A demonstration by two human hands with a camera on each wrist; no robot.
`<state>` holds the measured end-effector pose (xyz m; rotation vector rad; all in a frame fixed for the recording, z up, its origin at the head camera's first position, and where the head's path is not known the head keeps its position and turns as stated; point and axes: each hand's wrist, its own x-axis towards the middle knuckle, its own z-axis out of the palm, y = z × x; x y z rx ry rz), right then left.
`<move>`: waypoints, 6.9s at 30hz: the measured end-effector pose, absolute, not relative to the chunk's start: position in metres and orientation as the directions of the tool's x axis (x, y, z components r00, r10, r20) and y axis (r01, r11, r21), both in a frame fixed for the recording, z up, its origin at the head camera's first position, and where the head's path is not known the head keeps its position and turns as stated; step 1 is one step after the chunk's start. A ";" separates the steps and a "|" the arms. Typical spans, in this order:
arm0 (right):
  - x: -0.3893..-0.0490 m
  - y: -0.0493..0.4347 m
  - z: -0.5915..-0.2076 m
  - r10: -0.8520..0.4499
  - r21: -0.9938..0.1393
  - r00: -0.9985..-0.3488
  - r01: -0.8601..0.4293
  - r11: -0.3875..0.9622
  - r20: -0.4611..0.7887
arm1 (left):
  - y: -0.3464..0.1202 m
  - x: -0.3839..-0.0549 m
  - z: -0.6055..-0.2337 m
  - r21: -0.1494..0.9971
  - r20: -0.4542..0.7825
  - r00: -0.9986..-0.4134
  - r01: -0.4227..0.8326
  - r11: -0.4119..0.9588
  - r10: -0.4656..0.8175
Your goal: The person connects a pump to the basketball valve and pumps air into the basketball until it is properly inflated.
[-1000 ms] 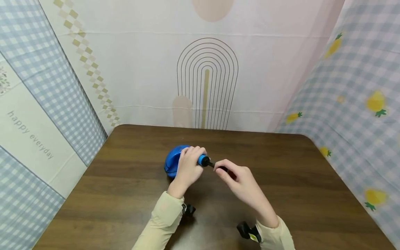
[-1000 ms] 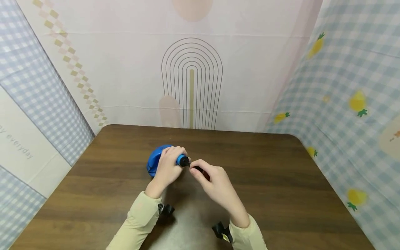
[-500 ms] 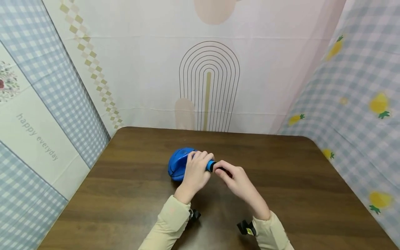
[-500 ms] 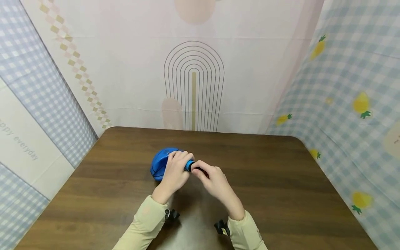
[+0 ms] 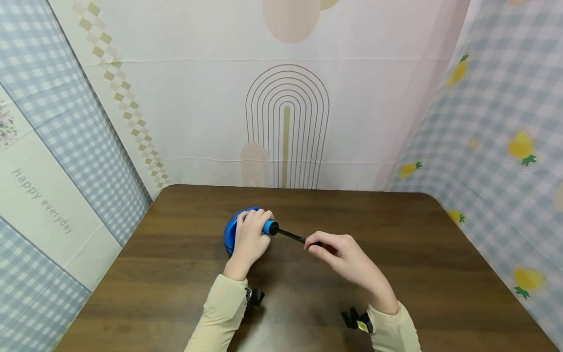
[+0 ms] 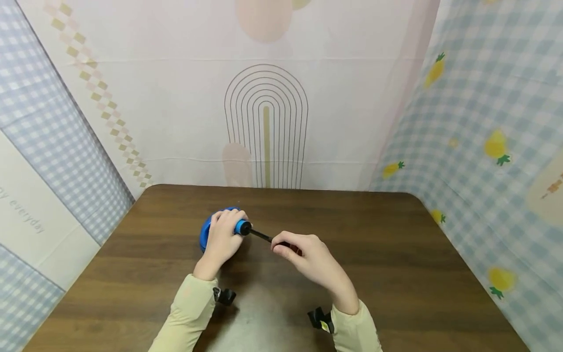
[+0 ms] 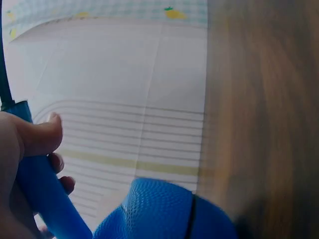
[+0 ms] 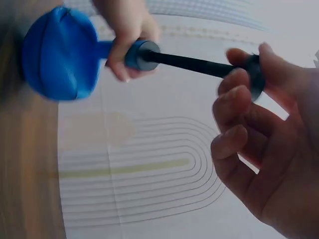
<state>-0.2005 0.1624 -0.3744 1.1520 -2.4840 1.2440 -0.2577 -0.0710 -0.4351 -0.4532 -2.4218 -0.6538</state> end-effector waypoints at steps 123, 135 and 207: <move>-0.202 0.143 -0.375 -0.379 -0.729 -0.820 -0.562 0.390 0.429 | -0.071 -0.264 -0.434 0.352 0.617 -0.695 0.663 0.660 0.369; -0.219 0.131 -0.404 -0.320 -0.817 -0.870 -0.474 0.329 0.376 | -0.051 -0.252 -0.431 0.201 0.592 -0.693 0.622 0.757 0.412; -0.222 0.132 -0.401 -0.330 -0.915 -0.875 -0.397 0.073 0.354 | -0.055 -0.254 -0.431 0.286 0.590 -0.756 0.524 0.802 0.284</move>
